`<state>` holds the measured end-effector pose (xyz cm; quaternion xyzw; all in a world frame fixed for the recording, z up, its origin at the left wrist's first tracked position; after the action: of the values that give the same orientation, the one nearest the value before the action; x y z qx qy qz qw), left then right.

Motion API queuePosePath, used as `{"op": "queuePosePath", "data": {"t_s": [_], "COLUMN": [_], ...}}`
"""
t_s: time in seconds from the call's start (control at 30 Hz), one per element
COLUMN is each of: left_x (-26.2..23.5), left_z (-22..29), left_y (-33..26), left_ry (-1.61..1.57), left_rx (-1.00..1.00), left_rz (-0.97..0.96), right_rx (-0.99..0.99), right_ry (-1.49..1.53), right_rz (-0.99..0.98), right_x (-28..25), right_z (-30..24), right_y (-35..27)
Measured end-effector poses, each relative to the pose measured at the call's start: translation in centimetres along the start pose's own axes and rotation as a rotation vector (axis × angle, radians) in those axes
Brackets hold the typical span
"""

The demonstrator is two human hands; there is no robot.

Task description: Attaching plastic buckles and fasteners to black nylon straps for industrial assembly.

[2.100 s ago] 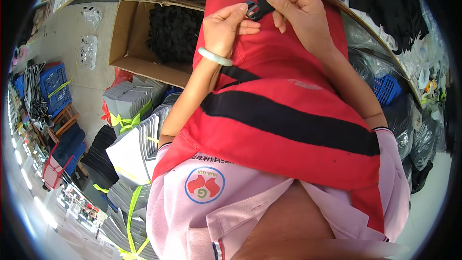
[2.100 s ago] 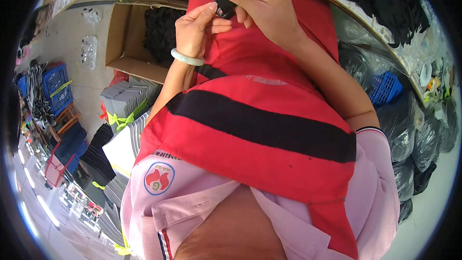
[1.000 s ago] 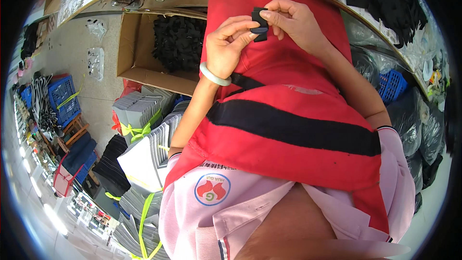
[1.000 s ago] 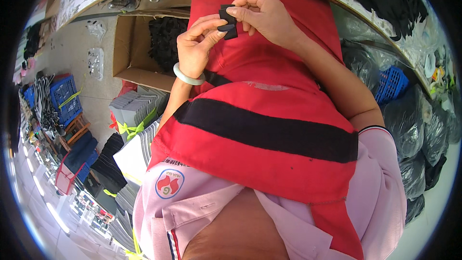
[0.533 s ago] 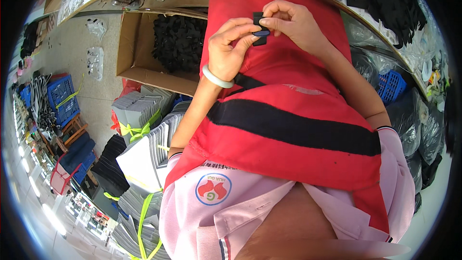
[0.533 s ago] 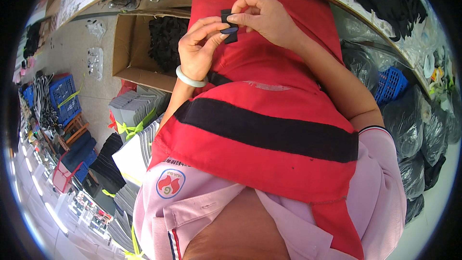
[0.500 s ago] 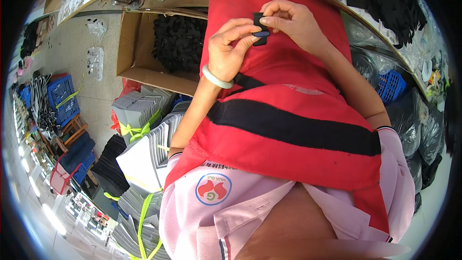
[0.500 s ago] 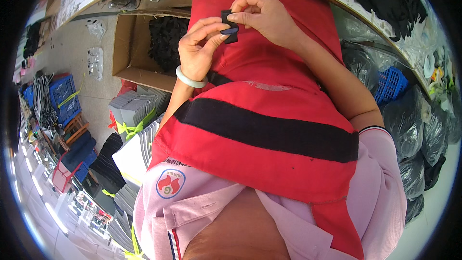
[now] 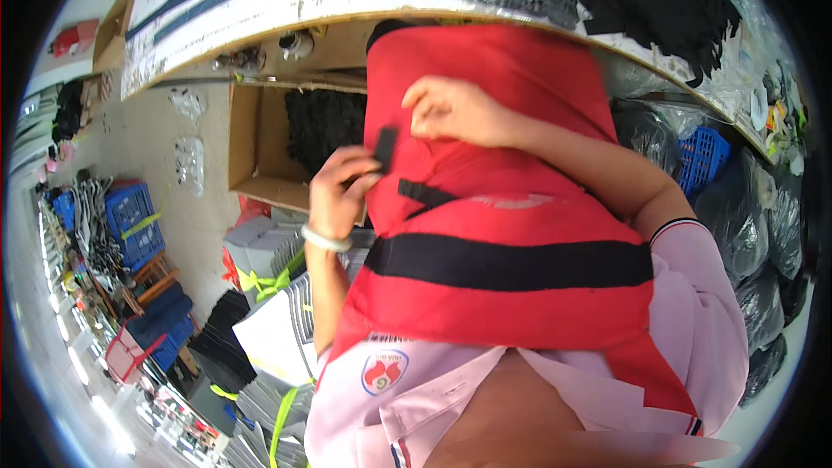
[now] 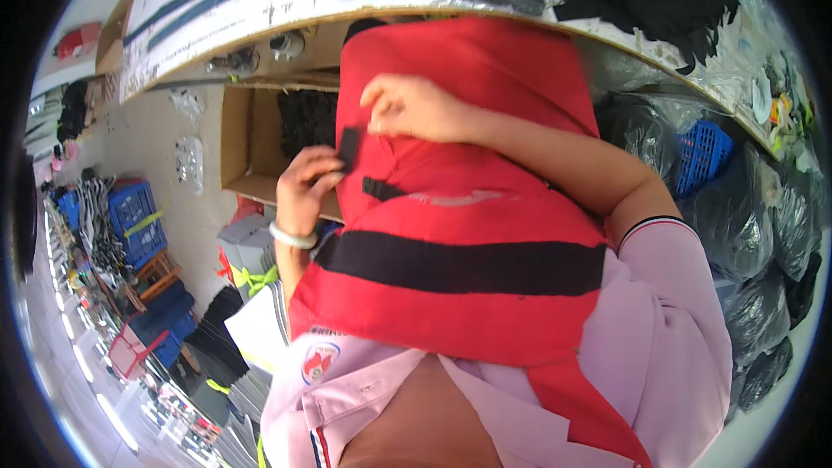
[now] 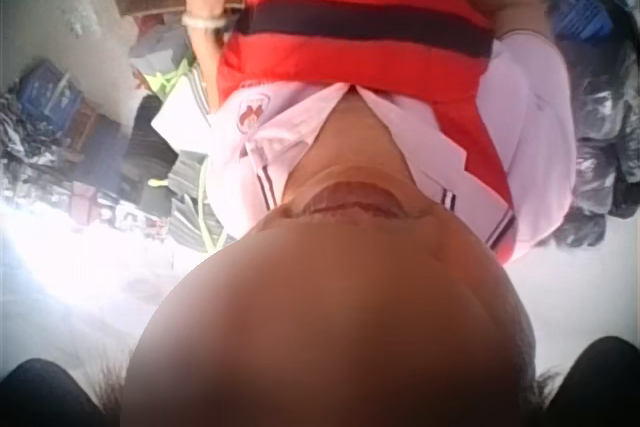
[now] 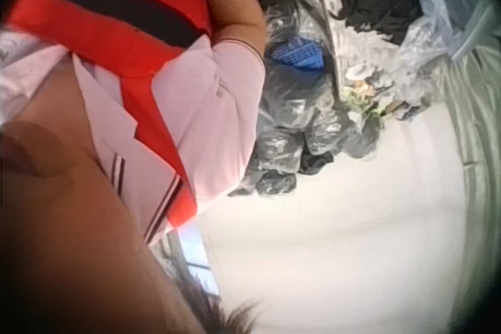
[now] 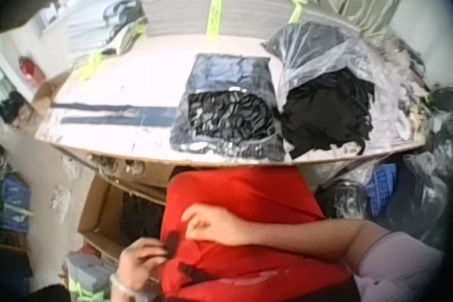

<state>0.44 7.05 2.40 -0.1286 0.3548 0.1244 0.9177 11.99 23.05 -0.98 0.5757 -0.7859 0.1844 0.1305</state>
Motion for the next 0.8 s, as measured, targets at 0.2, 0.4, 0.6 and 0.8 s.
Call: {"op": "queuePosePath", "data": {"t_s": [0.2, 0.4, 0.6, 0.8], "left_x": [-4.1, -1.0, 5.7, 7.8], "left_z": [-2.5, 11.8, 17.9, 17.7], "left_y": [1.7, 20.3, 28.8, 30.1], "left_ry": [0.084, 0.082, 0.725, 0.687], "left_rx": [-0.257, 0.220, 0.241, 0.310], "left_rz": [0.193, 0.325, 0.167, 0.069], "right_rx": [0.161, 0.179, 0.161, 0.178], "right_ry": [-0.229, -0.436, -0.422, -0.443], "right_rz": [-0.050, -0.115, -0.072, -0.044], "right_x": [-2.2, -1.2, -3.5, -4.9], "right_z": [2.1, 0.4, 0.0, 0.6], "right_y": [-0.8, -1.4, -2.4, -2.3]}}
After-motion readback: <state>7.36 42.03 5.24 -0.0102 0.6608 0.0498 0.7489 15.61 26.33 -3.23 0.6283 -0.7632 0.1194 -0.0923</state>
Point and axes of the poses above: each hand's wrist, its own y-axis towards the middle knuckle, its own x-axis out of the palm, z = x × y, the point moved 8 cm from there along y, towards the middle knuckle, and after that the axes turned 12 degrees about y, right-handed, at the moved point
